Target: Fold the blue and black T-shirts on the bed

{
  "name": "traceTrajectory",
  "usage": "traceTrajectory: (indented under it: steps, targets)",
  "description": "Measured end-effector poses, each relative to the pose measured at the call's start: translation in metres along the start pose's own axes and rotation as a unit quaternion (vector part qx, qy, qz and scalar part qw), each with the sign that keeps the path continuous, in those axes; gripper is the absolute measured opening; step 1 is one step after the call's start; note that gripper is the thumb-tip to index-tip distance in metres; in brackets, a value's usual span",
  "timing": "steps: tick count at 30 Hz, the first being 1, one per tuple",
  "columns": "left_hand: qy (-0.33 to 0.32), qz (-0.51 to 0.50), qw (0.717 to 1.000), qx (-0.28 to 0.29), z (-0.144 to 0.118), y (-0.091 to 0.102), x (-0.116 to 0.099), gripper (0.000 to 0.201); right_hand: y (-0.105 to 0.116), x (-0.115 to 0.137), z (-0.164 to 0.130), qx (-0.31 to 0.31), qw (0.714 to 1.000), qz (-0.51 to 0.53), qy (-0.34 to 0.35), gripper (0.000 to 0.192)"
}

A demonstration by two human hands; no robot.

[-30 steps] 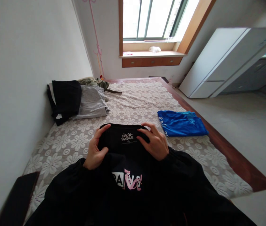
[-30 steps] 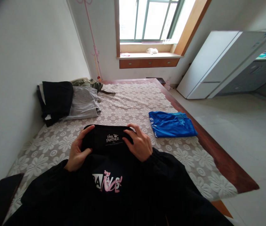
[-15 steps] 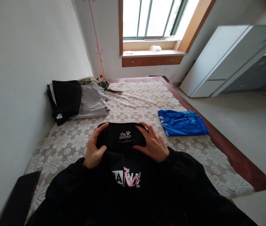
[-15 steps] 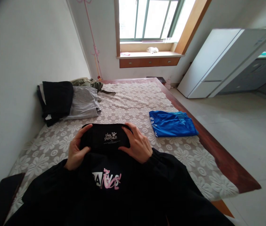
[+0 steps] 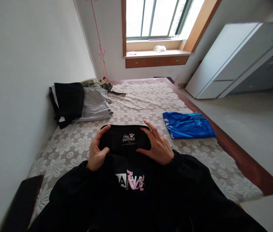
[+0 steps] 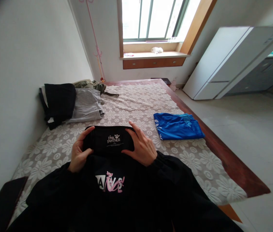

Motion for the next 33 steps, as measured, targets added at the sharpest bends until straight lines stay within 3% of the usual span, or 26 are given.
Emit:
traceTrajectory:
  steps: [23, 33]
  targets:
    - [0.01, 0.004, 1.0, -0.02, 0.0009, 0.0008, 0.007, 0.077, 0.0, 0.0001, 0.0006, -0.011, 1.0, 0.001, 0.005, 0.075]
    - [0.012, 0.012, 1.0, -0.025, 0.0012, 0.0007, 0.0083, 0.077, 0.0013, -0.0024, 0.001, -0.018, 1.0, 0.0, -0.018, 0.083]
Point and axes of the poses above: each hand's wrist, its own z-axis towards the middle knuckle, its own y-axis out of the back of the hand, x = y × z, the point moved 5 cm from there along z, towards the middle knuckle, and after that the axes turned 8 degrees about -z, right-handed, at the moved point
